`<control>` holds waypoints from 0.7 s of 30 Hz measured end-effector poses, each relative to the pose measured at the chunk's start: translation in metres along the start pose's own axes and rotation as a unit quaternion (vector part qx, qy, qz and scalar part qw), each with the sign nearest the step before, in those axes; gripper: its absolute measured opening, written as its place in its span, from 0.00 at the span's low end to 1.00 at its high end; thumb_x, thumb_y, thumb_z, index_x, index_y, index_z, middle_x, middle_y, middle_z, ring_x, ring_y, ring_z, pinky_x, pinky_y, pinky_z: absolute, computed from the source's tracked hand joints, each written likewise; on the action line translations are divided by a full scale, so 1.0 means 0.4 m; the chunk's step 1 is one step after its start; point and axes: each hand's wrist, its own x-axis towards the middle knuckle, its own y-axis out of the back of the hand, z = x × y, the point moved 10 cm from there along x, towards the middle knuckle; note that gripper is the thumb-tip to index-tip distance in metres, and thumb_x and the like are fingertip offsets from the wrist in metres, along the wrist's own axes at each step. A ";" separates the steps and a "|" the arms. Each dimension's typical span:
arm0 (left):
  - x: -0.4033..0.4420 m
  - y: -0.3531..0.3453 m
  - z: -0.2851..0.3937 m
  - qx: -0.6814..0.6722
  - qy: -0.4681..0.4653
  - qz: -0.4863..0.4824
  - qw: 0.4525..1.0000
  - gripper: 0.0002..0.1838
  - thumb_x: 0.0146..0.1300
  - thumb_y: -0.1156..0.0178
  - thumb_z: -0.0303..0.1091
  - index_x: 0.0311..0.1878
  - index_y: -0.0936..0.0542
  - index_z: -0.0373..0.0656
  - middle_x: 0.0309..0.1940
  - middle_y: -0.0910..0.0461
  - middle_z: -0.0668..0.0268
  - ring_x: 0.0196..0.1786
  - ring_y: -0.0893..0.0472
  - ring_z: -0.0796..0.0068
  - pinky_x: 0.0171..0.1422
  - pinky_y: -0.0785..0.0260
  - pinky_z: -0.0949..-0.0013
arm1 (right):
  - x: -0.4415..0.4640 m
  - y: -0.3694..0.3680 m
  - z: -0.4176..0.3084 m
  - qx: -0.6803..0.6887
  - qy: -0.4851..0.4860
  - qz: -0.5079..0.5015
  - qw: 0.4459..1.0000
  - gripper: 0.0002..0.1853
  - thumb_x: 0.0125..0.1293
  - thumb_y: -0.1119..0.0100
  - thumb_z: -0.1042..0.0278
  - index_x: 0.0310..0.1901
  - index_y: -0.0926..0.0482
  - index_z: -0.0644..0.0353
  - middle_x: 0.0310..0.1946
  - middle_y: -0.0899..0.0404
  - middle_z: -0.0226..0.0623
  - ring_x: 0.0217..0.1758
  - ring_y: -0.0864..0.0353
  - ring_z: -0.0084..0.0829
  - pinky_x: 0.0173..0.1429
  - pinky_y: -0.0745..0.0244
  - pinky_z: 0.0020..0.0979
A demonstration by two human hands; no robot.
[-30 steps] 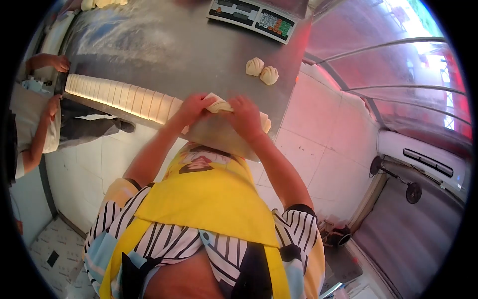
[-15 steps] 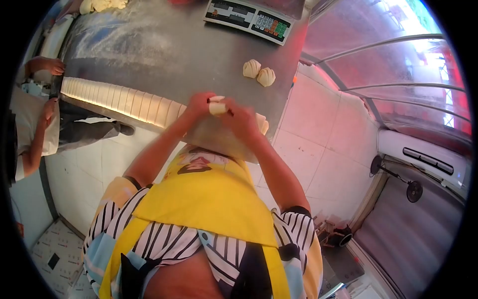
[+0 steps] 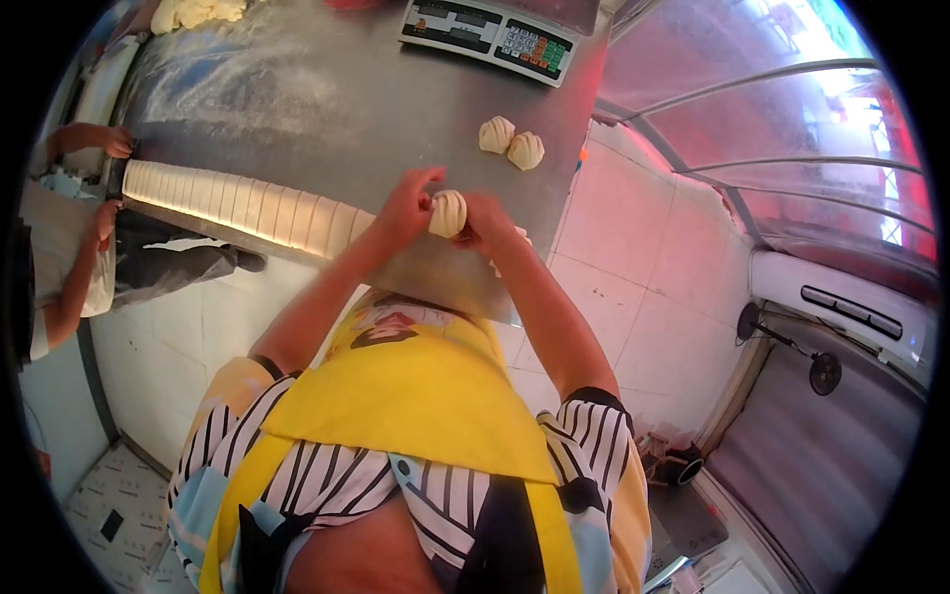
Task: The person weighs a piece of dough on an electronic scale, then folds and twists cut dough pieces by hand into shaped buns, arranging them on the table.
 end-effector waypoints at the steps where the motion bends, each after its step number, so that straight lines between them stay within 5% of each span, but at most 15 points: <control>1: 0.004 -0.019 -0.035 0.005 0.024 -0.051 0.998 0.15 0.54 0.39 0.33 0.45 0.24 0.38 0.35 0.24 0.61 0.33 0.26 0.72 0.37 0.32 0.70 | 0.012 0.005 0.021 -0.019 -0.017 -0.001 1.000 0.17 0.65 0.48 0.53 0.39 0.24 0.62 0.31 0.23 0.36 0.31 0.20 0.31 0.30 0.20 0.33; 3: 0.003 -0.050 -0.103 0.012 0.073 -0.149 0.986 0.14 0.54 0.40 0.35 0.43 0.23 0.38 0.30 0.21 0.61 0.30 0.25 0.73 0.36 0.32 0.70 | 0.022 0.020 0.034 -0.065 -0.029 0.011 0.997 0.20 0.66 0.50 0.50 0.38 0.24 0.62 0.30 0.24 0.38 0.30 0.21 0.31 0.29 0.20 0.33; 6: -0.014 -0.061 -0.167 -0.007 0.166 -0.169 0.971 0.12 0.58 0.44 0.30 0.44 0.23 0.38 0.23 0.22 0.68 0.22 0.28 0.81 0.27 0.34 0.73 | 0.037 0.031 0.034 -0.084 0.008 0.026 0.996 0.22 0.67 0.53 0.48 0.38 0.24 0.63 0.29 0.24 0.40 0.27 0.22 0.30 0.29 0.20 0.32; 11: 0.013 -0.065 -0.265 0.066 0.112 -0.116 0.985 0.08 0.57 0.45 0.29 0.40 0.25 0.39 0.22 0.23 0.64 0.20 0.26 0.78 0.24 0.34 0.70 | 0.101 0.022 0.059 -0.007 0.051 -0.081 0.995 0.19 0.67 0.52 0.52 0.44 0.28 0.62 0.29 0.24 0.37 0.25 0.22 0.27 0.32 0.20 0.31; 17: -0.011 -0.060 -0.297 0.103 0.183 -0.097 0.973 0.09 0.56 0.45 0.29 0.37 0.33 0.39 0.20 0.24 0.61 0.18 0.25 0.73 0.21 0.33 0.68 | 0.085 0.023 0.015 -0.325 0.115 -0.030 0.938 0.12 0.59 0.48 0.74 0.44 0.34 0.64 0.29 0.24 0.39 0.22 0.22 0.28 0.25 0.23 0.29; 21: -0.044 -0.063 -0.266 -0.062 0.308 -0.135 0.940 0.11 0.56 0.44 0.29 0.39 0.35 0.41 0.20 0.25 0.61 0.15 0.25 0.71 0.19 0.33 0.67 | 0.099 0.040 0.010 -0.308 0.180 0.036 0.933 0.12 0.56 0.47 0.78 0.42 0.35 0.64 0.24 0.24 0.38 0.18 0.23 0.29 0.22 0.25 0.29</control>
